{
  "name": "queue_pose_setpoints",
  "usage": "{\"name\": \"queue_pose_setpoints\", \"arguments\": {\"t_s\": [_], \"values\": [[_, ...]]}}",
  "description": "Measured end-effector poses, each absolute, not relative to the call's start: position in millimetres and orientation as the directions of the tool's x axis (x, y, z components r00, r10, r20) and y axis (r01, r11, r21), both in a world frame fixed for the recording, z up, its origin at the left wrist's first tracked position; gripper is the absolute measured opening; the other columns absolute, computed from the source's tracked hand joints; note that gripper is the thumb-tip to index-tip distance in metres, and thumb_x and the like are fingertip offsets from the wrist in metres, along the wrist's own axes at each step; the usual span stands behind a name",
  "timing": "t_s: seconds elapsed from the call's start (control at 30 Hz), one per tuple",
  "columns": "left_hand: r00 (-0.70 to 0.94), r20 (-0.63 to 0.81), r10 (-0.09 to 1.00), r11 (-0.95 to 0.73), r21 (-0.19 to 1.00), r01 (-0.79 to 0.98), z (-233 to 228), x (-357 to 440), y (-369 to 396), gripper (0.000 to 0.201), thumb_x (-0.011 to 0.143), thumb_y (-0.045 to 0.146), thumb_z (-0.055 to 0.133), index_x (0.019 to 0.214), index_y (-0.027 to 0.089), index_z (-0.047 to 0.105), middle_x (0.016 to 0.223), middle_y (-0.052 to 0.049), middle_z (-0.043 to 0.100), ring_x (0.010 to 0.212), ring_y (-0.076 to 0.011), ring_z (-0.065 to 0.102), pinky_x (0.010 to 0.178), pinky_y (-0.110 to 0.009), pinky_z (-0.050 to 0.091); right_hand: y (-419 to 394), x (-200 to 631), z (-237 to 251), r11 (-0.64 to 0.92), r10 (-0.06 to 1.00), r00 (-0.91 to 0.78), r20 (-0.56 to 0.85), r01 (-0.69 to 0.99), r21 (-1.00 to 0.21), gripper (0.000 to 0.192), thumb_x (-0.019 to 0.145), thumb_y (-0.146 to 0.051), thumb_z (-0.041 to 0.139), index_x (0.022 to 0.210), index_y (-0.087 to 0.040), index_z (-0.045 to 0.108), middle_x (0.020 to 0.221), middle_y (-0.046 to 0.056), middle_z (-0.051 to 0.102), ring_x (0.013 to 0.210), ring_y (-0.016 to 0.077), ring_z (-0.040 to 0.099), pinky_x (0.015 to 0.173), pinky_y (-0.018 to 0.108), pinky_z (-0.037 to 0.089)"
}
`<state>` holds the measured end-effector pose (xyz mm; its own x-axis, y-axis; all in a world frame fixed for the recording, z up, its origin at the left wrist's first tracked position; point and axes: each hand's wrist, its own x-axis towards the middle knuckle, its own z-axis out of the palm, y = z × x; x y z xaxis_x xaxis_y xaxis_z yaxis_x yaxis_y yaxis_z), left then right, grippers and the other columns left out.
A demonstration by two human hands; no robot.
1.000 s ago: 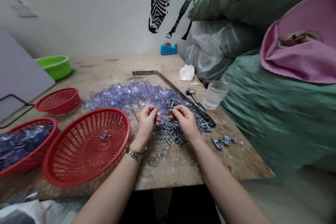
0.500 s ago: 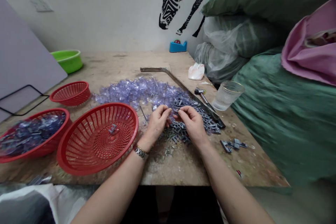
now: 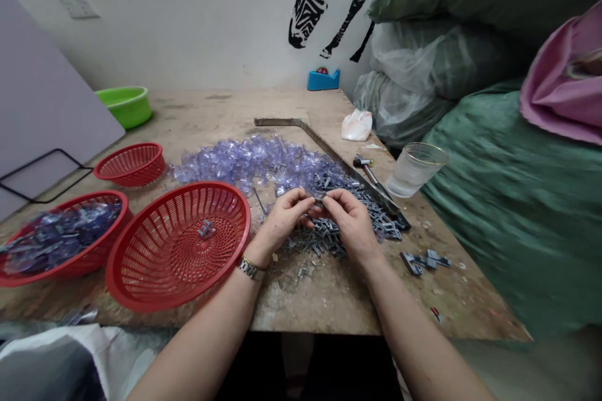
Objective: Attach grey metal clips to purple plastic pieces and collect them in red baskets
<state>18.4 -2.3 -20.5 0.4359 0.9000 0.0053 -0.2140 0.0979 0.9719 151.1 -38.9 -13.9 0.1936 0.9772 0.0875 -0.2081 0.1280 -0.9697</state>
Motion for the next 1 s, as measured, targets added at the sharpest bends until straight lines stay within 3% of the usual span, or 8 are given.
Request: {"name": "queue_pose_setpoints", "arguments": {"t_s": [0.23,0.77,0.9,1.0], "values": [[0.354,0.031,0.935,0.057,0.970,-0.235,-17.5,18.6,-2.2,0.028,0.071,0.036,0.068,0.067,0.011,0.055,0.112,-0.009,0.061,0.071,-0.0070,0.059,0.051,-0.014,0.047,-37.7,153.9,-13.9,0.129,0.973,0.220,0.063,-0.297,-0.946,0.033,0.062,-0.045,0.077,0.074,-0.020,0.057,0.069,-0.005,0.059,0.058,0.0114,0.062,0.067,0.030,0.056],[0.349,0.085,0.933,-0.033,0.987,-0.155,-21.0,18.0,-1.2,0.019,0.075,0.027,0.060,0.065,0.012,0.053,0.105,-0.009,0.062,0.070,-0.0090,0.061,0.052,-0.018,0.049,-35.9,153.4,-18.5,0.190,0.948,0.271,0.164,-0.071,-0.979,0.026,0.066,-0.042,0.071,0.075,-0.021,0.059,0.069,-0.004,0.058,0.063,0.0139,0.061,0.070,0.031,0.055],[0.360,0.042,0.932,0.048,0.970,-0.238,-16.0,17.9,-3.4,0.020,0.073,0.027,0.064,0.068,0.012,0.052,0.105,-0.007,0.060,0.067,-0.0075,0.060,0.053,-0.020,0.050,-36.6,153.0,-18.1,0.187,0.947,0.272,0.170,-0.041,-0.981,0.025,0.067,-0.042,0.070,0.076,-0.021,0.060,0.070,-0.003,0.060,0.065,0.0152,0.063,0.069,0.031,0.053],[0.394,-0.024,0.919,0.148,0.946,-0.288,-12.4,17.3,-4.6,0.022,0.072,0.031,0.068,0.075,0.013,0.056,0.085,-0.003,0.060,0.066,-0.0085,0.061,0.056,-0.021,0.052,-36.8,152.7,-17.7,0.190,0.944,0.282,0.174,-0.029,-0.981,0.024,0.067,-0.042,0.070,0.075,-0.021,0.060,0.069,-0.003,0.061,0.065,0.0152,0.062,0.067,0.030,0.053]]}}
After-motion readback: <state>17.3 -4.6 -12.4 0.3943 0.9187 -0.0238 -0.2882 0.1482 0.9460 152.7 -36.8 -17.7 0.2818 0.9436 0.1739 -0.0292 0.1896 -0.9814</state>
